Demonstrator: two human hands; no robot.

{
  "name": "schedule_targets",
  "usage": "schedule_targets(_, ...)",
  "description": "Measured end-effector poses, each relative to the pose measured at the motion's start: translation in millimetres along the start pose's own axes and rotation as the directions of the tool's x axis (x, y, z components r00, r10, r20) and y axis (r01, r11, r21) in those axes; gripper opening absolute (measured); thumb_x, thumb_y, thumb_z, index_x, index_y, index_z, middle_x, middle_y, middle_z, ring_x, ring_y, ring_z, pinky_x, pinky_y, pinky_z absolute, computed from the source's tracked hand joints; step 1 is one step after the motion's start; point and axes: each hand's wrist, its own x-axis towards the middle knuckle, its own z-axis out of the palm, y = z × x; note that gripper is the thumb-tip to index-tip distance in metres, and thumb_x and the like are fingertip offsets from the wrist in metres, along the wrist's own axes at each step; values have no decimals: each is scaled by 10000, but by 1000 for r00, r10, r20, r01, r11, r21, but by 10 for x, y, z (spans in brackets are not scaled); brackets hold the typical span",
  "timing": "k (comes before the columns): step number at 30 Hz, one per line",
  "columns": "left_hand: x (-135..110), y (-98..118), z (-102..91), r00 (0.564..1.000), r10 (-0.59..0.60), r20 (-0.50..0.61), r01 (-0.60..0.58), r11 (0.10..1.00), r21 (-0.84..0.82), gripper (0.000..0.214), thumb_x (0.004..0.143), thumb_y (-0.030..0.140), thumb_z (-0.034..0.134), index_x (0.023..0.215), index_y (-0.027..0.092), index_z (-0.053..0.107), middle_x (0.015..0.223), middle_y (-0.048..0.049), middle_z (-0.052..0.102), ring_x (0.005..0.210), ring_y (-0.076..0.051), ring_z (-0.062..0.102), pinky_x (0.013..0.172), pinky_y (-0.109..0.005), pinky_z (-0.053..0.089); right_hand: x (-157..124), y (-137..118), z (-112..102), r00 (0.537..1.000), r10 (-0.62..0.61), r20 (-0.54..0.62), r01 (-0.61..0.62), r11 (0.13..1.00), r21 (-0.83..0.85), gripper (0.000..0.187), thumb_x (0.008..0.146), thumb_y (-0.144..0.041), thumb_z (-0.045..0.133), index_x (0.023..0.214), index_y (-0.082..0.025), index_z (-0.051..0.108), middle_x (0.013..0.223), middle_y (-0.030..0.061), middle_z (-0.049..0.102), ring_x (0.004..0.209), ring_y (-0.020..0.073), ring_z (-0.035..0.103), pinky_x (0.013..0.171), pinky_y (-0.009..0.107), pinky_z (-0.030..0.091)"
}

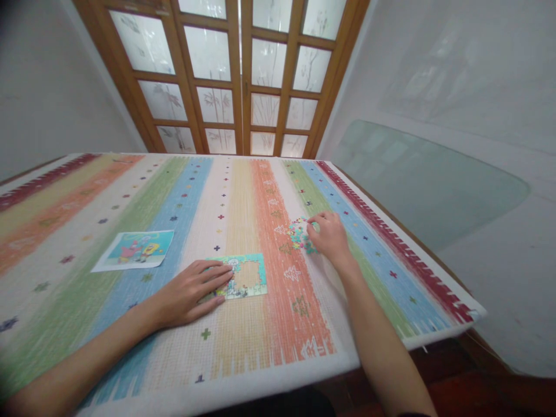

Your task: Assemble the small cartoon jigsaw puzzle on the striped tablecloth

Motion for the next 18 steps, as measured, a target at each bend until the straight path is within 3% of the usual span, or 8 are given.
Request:
schedule_targets(3,-8,-6,3,1000,-13,24,13,1000,16,415,1020,343,520,1396,169,544,1427,-129,587,1315,-321,530,1043,-529,479,16,149,-12,997,63,38,-60,995,-81,216,864,-217,568,911,-172,774,972,132,696,948,293,602,903,412,458)
schedule_targets(9,-15,-11,-1,999,-10,48,9,1000,21,455,1026,348,512,1453,190,491,1494,-96,537,1424,-312,433,1127,-528,390,0,315,26,980,70,188,-35,982,-183,227,884,-256,577,970,-185,774,1033,120,736,989,274,641,919,370,454)
schedule_targets(14,-20,-15,12,998,-9,59,7,999,34,447,1042,367,490,1454,193,485,1501,-90,532,1402,-285,465,1152,-501,364,0,334,58,963,48,264,-4,986,-167,248,887,-255,571,1007,-177,773,1047,124,746,1016,270,658,950,374,451)
schedule_targets(18,-25,-15,24,999,-12,44,10,999,45,440,1047,382,486,1452,210,493,1497,-81,537,1395,-276,474,1159,-496,352,15,365,51,970,12,243,15,994,-112,273,880,-194,529,1010,-188,769,1065,108,750,1039,262,654,983,382,444)
